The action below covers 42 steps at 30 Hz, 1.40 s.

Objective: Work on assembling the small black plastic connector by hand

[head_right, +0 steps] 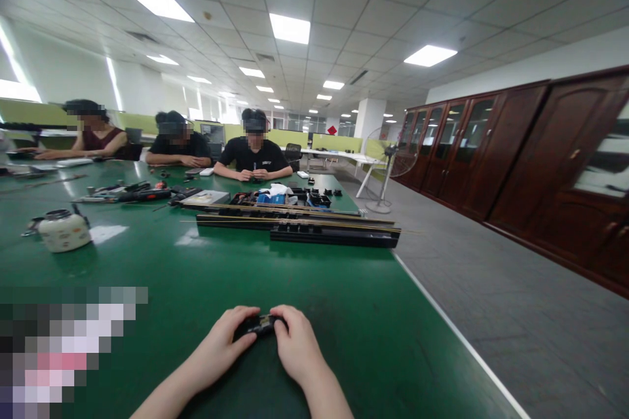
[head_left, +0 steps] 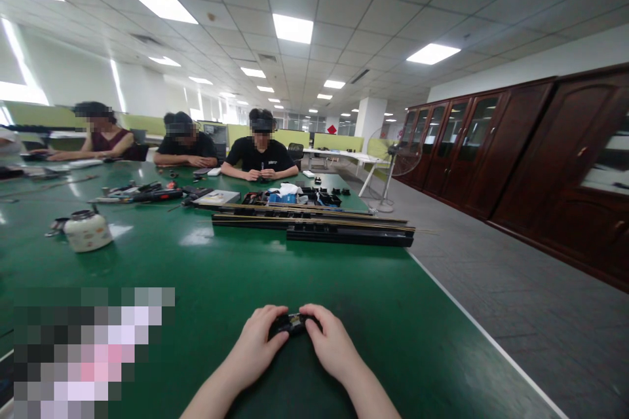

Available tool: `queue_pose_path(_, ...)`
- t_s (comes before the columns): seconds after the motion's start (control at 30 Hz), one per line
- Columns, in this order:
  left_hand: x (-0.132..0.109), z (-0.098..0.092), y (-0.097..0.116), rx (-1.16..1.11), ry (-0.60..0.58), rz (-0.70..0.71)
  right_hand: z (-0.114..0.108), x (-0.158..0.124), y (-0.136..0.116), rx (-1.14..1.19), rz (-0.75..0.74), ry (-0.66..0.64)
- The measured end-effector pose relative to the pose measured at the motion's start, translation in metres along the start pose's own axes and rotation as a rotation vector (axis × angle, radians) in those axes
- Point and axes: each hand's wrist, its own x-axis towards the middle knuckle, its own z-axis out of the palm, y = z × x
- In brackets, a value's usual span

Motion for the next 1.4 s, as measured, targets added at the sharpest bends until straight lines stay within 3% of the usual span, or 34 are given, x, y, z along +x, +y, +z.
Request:
queue_pose_path(0.77, -0.001, -0.002, 0.005, 0.003, -0.030, 0.001, 0.004, 0.000, 0.003, -0.049, -0.013, -0.013)
queue_pose_path(1.13, 0.001, -0.003, 0.006, 0.007, -0.038, -0.013, 0.004, 0.013, 0.014, 0.374, 0.076, 0.100)
queue_pose_path(1.4, 0.001, -0.002, 0.005, 0.009, -0.044, -0.026, -0.001, 0.014, 0.011, 0.626, 0.172, 0.287)
